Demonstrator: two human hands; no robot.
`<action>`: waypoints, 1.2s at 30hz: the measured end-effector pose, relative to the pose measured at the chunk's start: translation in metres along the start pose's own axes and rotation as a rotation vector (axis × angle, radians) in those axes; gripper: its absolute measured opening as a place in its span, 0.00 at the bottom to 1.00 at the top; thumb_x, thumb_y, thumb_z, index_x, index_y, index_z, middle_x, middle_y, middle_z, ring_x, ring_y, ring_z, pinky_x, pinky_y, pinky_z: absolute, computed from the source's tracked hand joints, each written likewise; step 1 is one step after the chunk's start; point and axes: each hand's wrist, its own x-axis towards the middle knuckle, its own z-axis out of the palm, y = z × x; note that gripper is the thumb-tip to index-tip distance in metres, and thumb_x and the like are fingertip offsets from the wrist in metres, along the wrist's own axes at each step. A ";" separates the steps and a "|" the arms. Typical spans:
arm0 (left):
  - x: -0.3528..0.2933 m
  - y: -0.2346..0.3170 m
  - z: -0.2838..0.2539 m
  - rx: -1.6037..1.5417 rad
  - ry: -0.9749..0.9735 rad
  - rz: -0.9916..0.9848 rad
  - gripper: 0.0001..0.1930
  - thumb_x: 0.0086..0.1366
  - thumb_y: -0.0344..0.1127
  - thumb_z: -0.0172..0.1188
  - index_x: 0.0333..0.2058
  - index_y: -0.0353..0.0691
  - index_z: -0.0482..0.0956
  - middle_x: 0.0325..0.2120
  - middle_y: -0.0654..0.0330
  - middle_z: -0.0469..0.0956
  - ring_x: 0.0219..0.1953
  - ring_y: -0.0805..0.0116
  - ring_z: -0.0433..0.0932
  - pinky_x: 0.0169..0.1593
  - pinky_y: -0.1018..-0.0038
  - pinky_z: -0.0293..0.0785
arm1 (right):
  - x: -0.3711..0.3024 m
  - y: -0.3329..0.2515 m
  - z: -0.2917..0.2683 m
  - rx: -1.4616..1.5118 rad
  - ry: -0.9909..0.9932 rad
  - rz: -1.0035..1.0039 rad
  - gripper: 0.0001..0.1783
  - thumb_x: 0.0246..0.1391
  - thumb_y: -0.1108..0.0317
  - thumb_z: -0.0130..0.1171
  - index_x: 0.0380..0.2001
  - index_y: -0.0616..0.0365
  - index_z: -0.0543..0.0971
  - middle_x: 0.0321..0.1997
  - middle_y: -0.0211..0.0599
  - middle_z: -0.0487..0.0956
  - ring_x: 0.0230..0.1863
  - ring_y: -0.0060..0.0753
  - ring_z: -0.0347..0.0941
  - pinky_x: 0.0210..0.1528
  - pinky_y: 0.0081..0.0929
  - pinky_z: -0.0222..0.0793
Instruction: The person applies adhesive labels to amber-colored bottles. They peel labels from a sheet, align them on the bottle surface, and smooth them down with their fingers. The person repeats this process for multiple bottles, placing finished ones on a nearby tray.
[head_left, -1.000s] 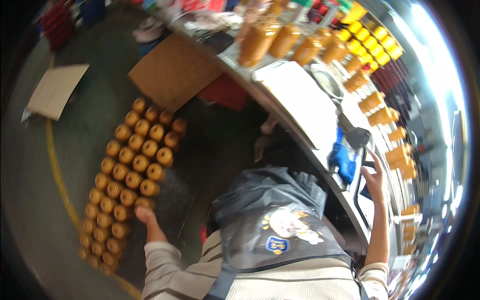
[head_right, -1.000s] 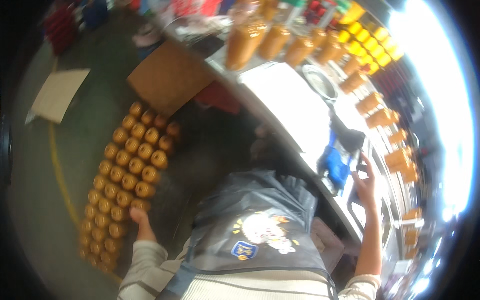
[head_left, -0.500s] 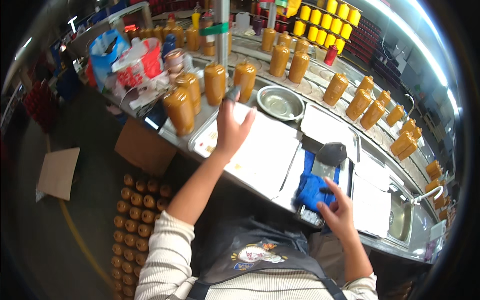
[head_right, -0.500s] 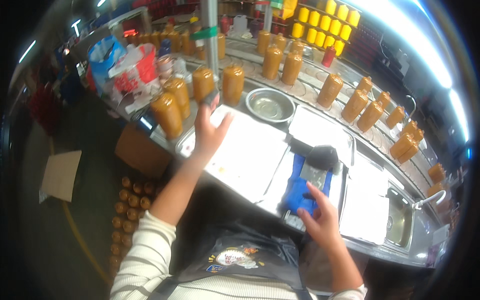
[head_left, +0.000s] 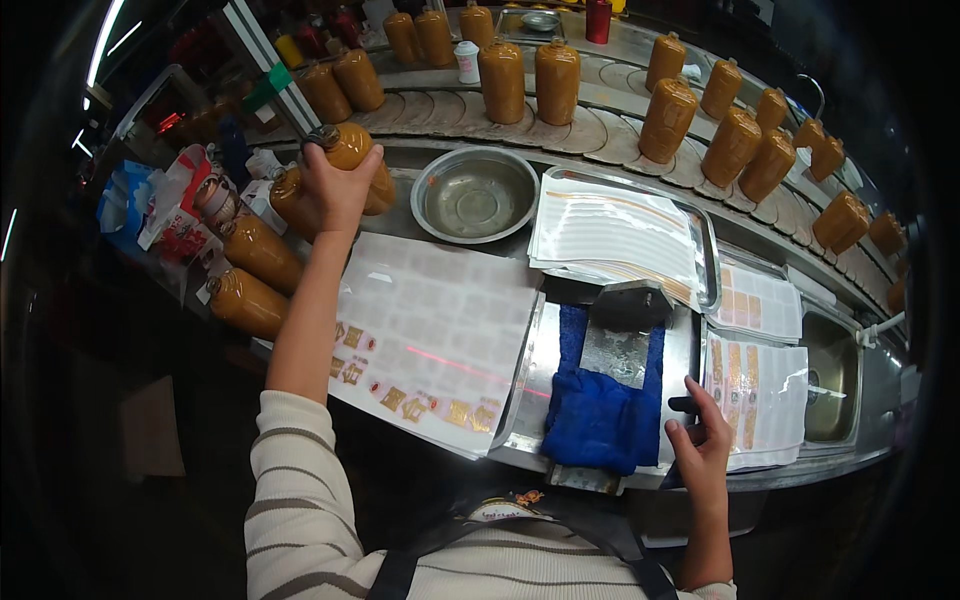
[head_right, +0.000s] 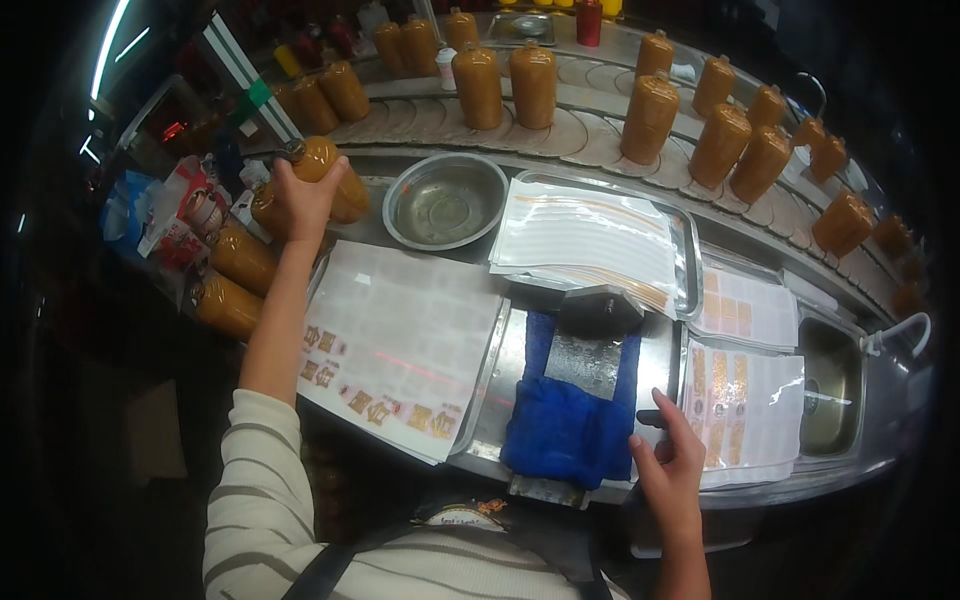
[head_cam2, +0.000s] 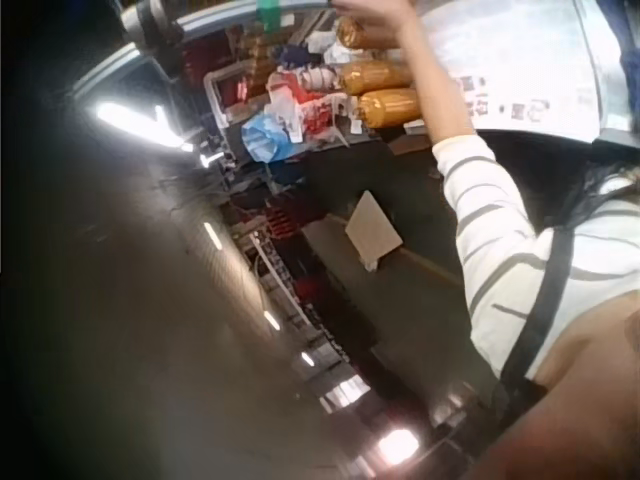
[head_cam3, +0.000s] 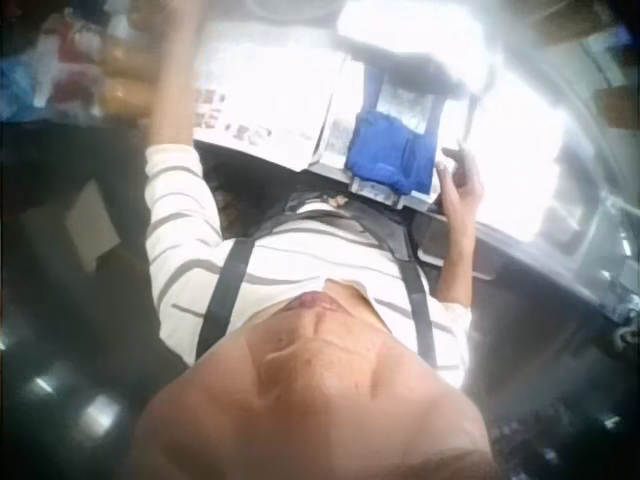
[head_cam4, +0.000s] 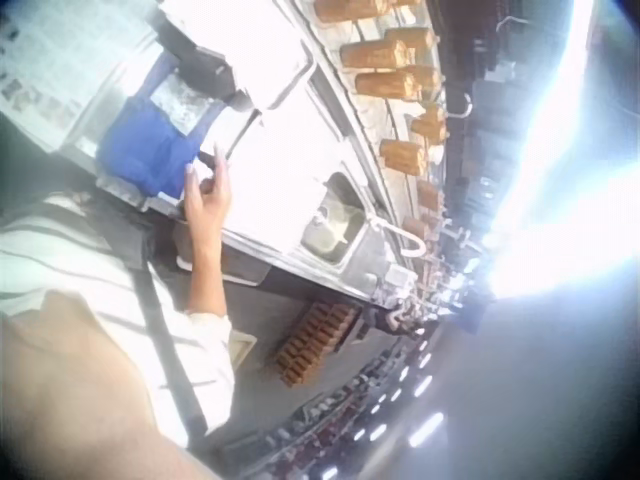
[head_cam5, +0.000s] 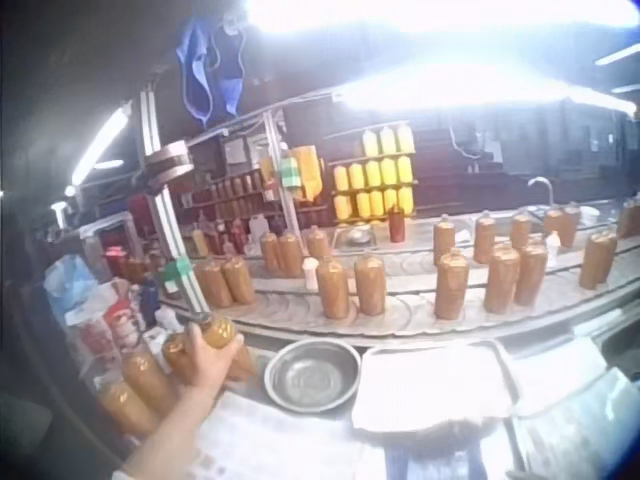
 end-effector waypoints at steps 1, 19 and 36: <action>-0.003 0.020 -0.025 -0.010 -0.013 0.051 0.37 0.49 0.51 0.79 0.47 0.32 0.70 0.44 0.46 0.77 0.46 0.51 0.79 0.52 0.61 0.75 | 0.002 -0.004 0.001 0.008 -0.033 -0.005 0.34 0.49 0.78 0.64 0.63 0.59 0.73 0.43 0.33 0.81 0.23 0.09 0.59 0.24 0.13 0.56; -0.229 0.243 -0.068 -1.174 -1.419 -0.719 0.39 0.57 0.45 0.75 0.52 0.34 0.54 0.48 0.50 0.75 0.52 0.66 0.76 0.54 0.70 0.76 | -0.038 0.006 0.023 -0.254 -0.022 -0.378 0.53 0.37 0.70 0.76 0.70 0.60 0.64 0.42 0.50 0.77 0.35 0.48 0.77 0.36 0.35 0.76; -0.177 0.138 -0.089 -0.735 -1.365 -0.352 0.32 0.52 0.33 0.77 0.54 0.37 0.71 0.49 0.54 0.76 0.48 0.70 0.77 0.51 0.71 0.78 | -0.017 0.024 0.042 -0.171 -0.058 -0.266 0.58 0.42 0.78 0.72 0.75 0.55 0.54 0.49 0.36 0.72 0.33 0.17 0.69 0.32 0.15 0.66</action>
